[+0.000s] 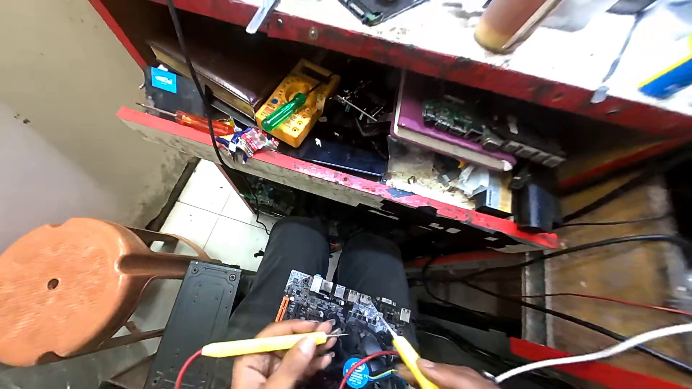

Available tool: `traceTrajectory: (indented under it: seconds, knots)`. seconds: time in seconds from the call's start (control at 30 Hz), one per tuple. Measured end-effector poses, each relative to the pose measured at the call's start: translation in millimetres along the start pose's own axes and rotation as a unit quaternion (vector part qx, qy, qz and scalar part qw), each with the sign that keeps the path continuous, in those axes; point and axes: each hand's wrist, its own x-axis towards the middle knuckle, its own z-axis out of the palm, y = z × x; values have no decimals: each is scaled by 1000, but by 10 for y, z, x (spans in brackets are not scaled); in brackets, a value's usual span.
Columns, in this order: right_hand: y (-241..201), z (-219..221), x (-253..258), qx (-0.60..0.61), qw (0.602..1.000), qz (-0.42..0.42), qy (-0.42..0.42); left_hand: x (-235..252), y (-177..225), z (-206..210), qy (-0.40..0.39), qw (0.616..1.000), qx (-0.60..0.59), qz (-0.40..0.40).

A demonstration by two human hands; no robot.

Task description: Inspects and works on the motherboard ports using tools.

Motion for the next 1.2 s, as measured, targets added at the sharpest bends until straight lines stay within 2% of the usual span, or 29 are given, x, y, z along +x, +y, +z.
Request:
traceTrajectory:
  seconds: [0.13,0.33,0.53,0.6,0.67,0.73,0.8,0.83,0.97,1.2]
  knots:
    - [56,98,7,-59,997,-6,-55,85,-8,23,49,998,15,-20]
    - [90,138,-8,-50,997,5,-58,122,-55,-100,11,991,125,49]
    - [197,184,8,-43,996,21,-80,228,-132,-83,19,993,110,38]
    - [230,162,47,-47,995,31,-78,275,-145,-94,8,988,143,66]
    - [289,107,101,-42,995,44,-77,345,-168,-184,-36,955,257,145]
    - [380,77,149,-28,995,62,-71,465,-191,-347,-99,872,408,254]
    - [464,70,199,-5,993,85,-80,570,-202,-452,-148,809,475,313]
    - [510,65,229,12,992,91,-88,598,-206,-479,-163,799,485,316]
    - [655,72,305,62,990,86,-96,669,-231,-520,-184,805,481,294]
    - [742,142,322,23,993,61,-94,868,-287,-564,-210,769,484,360]
